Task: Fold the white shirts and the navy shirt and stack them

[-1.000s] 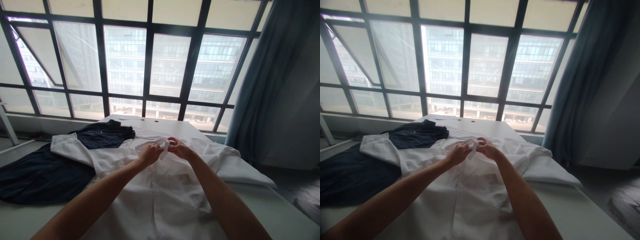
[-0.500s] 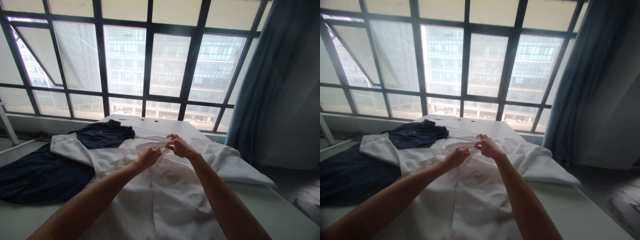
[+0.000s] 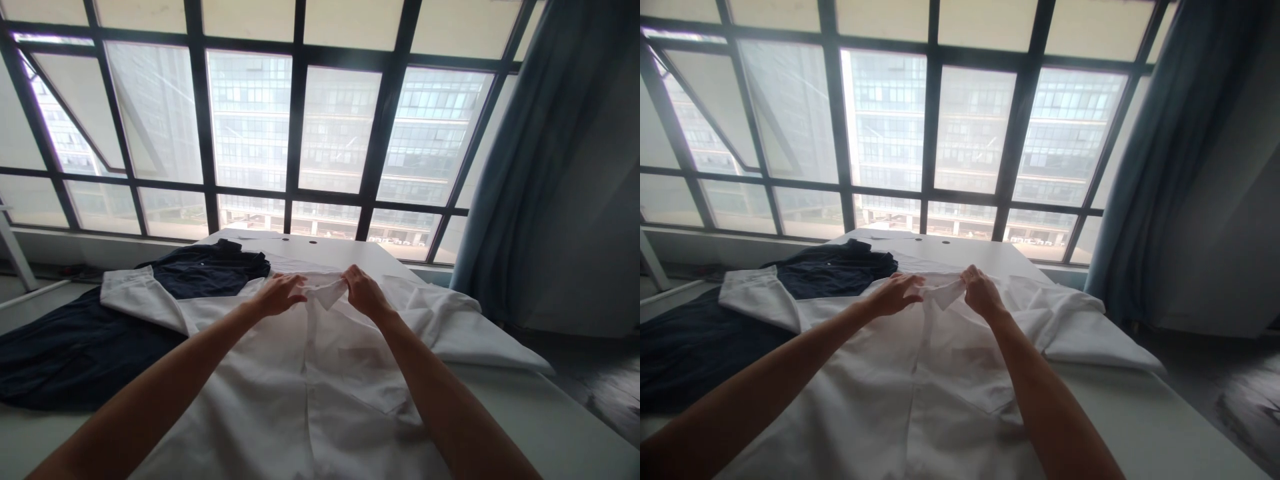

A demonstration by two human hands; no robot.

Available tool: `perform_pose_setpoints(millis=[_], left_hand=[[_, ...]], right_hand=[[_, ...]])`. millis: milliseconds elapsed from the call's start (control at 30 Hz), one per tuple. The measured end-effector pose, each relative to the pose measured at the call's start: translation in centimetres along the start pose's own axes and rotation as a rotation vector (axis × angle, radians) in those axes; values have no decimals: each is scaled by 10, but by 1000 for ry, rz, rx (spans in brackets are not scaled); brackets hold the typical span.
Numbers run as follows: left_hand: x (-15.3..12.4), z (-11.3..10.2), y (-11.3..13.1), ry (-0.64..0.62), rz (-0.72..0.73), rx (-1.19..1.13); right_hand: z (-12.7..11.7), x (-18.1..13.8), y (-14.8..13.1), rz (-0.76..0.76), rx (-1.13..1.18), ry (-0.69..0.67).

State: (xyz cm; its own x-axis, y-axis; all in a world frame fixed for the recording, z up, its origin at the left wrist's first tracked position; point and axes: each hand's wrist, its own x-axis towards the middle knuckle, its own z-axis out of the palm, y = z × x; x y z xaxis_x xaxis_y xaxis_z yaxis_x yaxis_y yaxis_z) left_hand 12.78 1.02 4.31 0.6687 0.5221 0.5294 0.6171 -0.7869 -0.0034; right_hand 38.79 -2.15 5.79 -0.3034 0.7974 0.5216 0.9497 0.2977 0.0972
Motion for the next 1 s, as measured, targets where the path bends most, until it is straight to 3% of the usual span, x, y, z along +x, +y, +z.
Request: perform_pose_setpoints(millis=[133,300,433,500,567,700,833,1000], left_hand=[[-8,-10,-20,-86,83,63],[-5,-9,-16,0,70,137],[6,6,-4,153,-142,236],[7,13,1,179,-286,264],[0,18,3,84,-380,243],[-33,16,-9,-232,-501,140],[-59,17,-31,-413,-480,80],[-65,33,-60,-540,-544,83]], right_hand=[[0,-5,2,-64,-17,-78],[7,-1,-4,-42,-53,-163],[16,17,-18,208,-111,-8],[21,21,-24,342,-105,-10],[27,18,-25,390,-39,-150],[36,-8,-16,328,108,-441],[45,-27,-4,262,128,-541],[56,-26,14,293,190,-615]])
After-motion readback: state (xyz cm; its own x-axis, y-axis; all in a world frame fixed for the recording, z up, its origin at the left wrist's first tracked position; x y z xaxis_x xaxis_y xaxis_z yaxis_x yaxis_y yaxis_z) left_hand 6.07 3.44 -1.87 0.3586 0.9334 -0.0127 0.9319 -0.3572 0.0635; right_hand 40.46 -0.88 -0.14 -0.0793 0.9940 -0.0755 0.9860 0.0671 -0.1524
